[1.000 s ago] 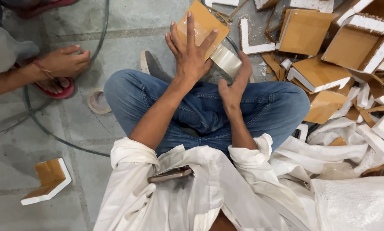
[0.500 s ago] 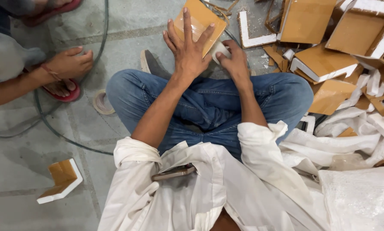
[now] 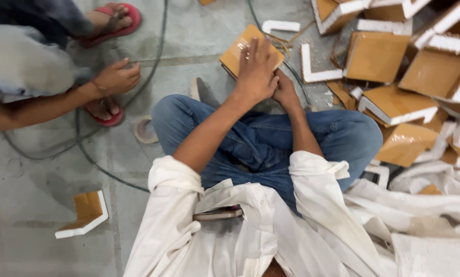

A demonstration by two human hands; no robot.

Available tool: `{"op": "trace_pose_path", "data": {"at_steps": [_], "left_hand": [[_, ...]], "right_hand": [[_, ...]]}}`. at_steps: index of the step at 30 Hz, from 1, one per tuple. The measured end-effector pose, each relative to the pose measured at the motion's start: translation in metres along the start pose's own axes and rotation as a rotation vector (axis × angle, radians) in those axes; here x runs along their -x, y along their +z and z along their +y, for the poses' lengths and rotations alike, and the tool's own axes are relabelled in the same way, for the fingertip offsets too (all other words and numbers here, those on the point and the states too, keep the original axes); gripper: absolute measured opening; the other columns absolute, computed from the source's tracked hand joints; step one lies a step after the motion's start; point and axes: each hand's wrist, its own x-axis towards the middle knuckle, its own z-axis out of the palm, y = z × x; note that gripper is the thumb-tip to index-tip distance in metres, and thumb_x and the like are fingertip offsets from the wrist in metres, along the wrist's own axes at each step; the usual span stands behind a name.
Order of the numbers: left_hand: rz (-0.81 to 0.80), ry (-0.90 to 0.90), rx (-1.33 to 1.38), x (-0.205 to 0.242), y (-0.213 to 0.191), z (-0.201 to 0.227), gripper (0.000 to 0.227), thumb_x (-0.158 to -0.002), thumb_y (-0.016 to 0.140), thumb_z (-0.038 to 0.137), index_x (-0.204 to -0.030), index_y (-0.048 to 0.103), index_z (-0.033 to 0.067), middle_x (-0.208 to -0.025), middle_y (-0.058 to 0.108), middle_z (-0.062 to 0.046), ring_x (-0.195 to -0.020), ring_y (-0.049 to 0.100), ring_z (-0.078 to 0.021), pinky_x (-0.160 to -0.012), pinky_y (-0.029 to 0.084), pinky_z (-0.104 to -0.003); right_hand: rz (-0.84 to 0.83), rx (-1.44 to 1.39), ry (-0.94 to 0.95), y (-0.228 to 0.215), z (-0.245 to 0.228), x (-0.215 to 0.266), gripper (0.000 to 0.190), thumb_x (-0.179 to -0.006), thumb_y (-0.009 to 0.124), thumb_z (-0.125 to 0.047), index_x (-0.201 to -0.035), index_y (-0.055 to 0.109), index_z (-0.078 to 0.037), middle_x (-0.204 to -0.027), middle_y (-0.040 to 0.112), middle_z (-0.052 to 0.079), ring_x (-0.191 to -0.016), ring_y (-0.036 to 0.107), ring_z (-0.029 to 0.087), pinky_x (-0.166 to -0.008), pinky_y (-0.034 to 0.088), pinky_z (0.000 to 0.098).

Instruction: The person applies packing tape to cardboard and foam corner protectors.

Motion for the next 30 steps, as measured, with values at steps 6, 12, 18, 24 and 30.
{"op": "trace_pose_path", "data": {"at_steps": [6,12,18,24,30], "left_hand": [[0.047,0.132,-0.16,-0.005,-0.025,0.03,0.03,-0.084,0.068,0.025,-0.114,0.074,0.0269,-0.154,0.034,-0.018,-0.139,0.025,-0.0643,-0.092,0.026,-0.095],[-0.031,0.11,-0.371,-0.006,-0.024,0.031,0.024,-0.08,0.069,0.025,-0.094,0.083,0.0111,-0.155,0.036,-0.015,-0.142,0.027,-0.0616,-0.091,0.032,-0.092],[-0.08,0.091,-0.313,-0.008,-0.027,0.036,0.02,-0.078,0.071,0.021,-0.09,0.083,0.0095,-0.154,0.034,-0.018,-0.141,0.026,-0.0633,-0.091,0.028,-0.095],[-0.144,0.035,-0.225,-0.012,-0.036,0.043,0.024,-0.076,0.072,0.023,-0.091,0.082,0.0073,-0.156,0.031,-0.018,-0.143,0.02,-0.0634,-0.092,0.021,-0.097],[-0.168,0.053,-0.228,-0.012,-0.027,0.031,0.021,-0.078,0.071,0.019,-0.091,0.082,0.0067,-0.157,0.03,-0.017,-0.144,0.014,-0.0644,-0.091,0.017,-0.099]], "right_hand": [[-0.018,0.1,0.153,-0.002,0.042,-0.005,0.049,-0.087,0.072,-0.012,-0.133,0.059,0.002,-0.122,0.072,0.019,-0.111,0.069,0.021,-0.094,0.054,0.0352],[-0.03,-0.151,0.145,0.002,0.036,-0.001,0.057,-0.082,0.074,-0.004,-0.135,0.055,0.003,-0.127,0.068,0.017,-0.114,0.065,0.022,-0.097,0.052,0.0342],[0.133,0.168,0.334,0.0,-0.03,0.008,0.058,-0.087,0.076,-0.015,-0.138,0.051,0.0,-0.121,0.067,0.02,-0.111,0.068,0.026,-0.093,0.052,0.0367],[0.033,0.056,0.179,-0.003,0.037,0.003,0.054,-0.088,0.071,-0.016,-0.137,0.057,0.004,-0.121,0.068,0.013,-0.109,0.064,0.018,-0.09,0.049,0.0316],[-0.012,-0.289,0.402,0.008,0.03,0.009,0.037,-0.1,0.056,-0.013,-0.132,0.063,0.005,-0.11,0.068,0.005,-0.087,0.054,0.014,-0.076,0.045,0.0285]]}}
